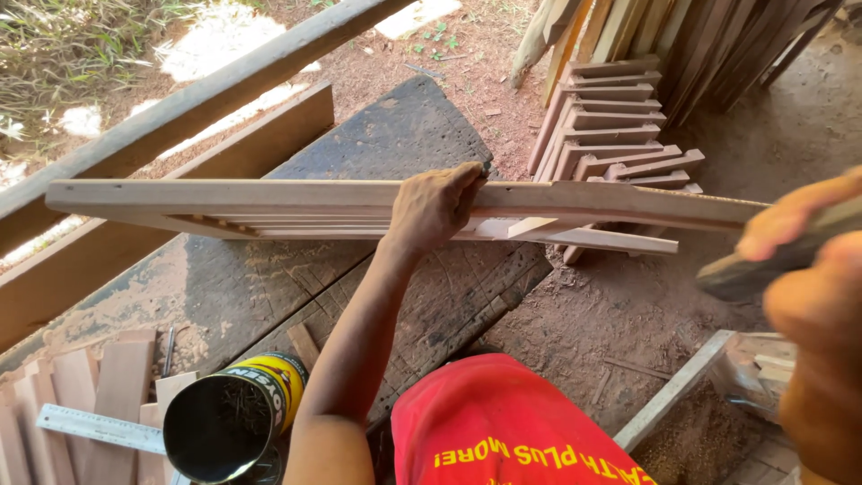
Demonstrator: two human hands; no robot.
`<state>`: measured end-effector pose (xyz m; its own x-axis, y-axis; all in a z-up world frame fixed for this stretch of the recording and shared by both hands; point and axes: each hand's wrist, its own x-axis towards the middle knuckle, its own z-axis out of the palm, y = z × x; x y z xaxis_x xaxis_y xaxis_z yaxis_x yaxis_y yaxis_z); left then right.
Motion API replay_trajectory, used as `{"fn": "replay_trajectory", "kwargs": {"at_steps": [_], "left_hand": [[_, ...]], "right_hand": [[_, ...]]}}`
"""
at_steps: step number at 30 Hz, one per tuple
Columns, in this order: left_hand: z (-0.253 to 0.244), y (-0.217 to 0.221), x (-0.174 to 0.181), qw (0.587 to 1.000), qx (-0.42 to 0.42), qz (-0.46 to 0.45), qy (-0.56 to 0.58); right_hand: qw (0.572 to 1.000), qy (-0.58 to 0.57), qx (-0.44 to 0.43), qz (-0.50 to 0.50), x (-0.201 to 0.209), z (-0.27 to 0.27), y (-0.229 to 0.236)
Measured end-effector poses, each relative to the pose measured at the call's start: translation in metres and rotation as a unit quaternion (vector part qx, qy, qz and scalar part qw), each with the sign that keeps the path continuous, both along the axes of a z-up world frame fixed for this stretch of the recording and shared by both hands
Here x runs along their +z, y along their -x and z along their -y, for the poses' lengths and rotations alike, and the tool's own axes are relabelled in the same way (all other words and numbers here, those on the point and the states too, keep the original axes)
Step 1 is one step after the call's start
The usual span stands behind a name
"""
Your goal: The person takes nails from a can and hammers them into a slatted wooden furniture frame on a rustic workbench. They reposition and flip the frame to work on different edges, then reach back into the nail can for more nails.
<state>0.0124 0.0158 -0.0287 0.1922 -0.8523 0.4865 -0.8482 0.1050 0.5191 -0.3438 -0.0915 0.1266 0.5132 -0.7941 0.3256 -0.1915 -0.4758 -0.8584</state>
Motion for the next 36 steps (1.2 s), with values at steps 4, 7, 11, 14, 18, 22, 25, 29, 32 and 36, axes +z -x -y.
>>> {"fn": "replay_trajectory", "kwargs": {"at_steps": [4,7,11,14,18,22,25,29,32,36], "left_hand": [[-0.002,0.000,0.003,1.000,0.000,0.008,0.006],[-0.001,-0.002,0.012,1.000,0.017,-0.009,-0.021],[-0.007,0.001,0.014,0.992,0.014,-0.122,0.018],[-0.003,-0.003,0.008,0.987,0.033,-0.151,0.037],[0.003,-0.020,-0.005,0.992,0.001,-0.128,0.016],[-0.045,-0.082,0.007,0.984,0.110,0.008,-0.140],[-0.099,-0.150,0.006,0.938,0.229,-0.084,-0.248],[-0.146,-0.210,-0.023,0.924,0.310,0.138,-0.176],[-0.147,-0.216,-0.046,0.928,0.340,0.119,-0.092],[-0.138,-0.220,-0.065,0.924,0.374,0.071,-0.033]], "right_hand": [[0.952,0.202,0.150,-0.174,-0.023,-0.007,-0.046],[0.921,0.134,0.142,-0.336,-0.023,-0.022,-0.062],[0.944,0.115,0.059,-0.305,-0.037,-0.040,-0.037],[0.935,0.059,0.013,-0.349,-0.053,-0.048,-0.021],[0.909,0.070,-0.038,-0.408,-0.079,-0.047,0.002],[0.912,0.037,-0.062,-0.403,-0.094,-0.049,0.020],[0.933,0.010,-0.057,-0.355,-0.117,-0.041,0.039],[0.952,-0.227,-0.044,-0.200,-0.134,-0.034,0.046],[0.941,-0.309,-0.041,-0.130,-0.151,-0.032,0.052],[0.928,-0.365,-0.020,-0.069,-0.155,-0.029,0.042]]}}
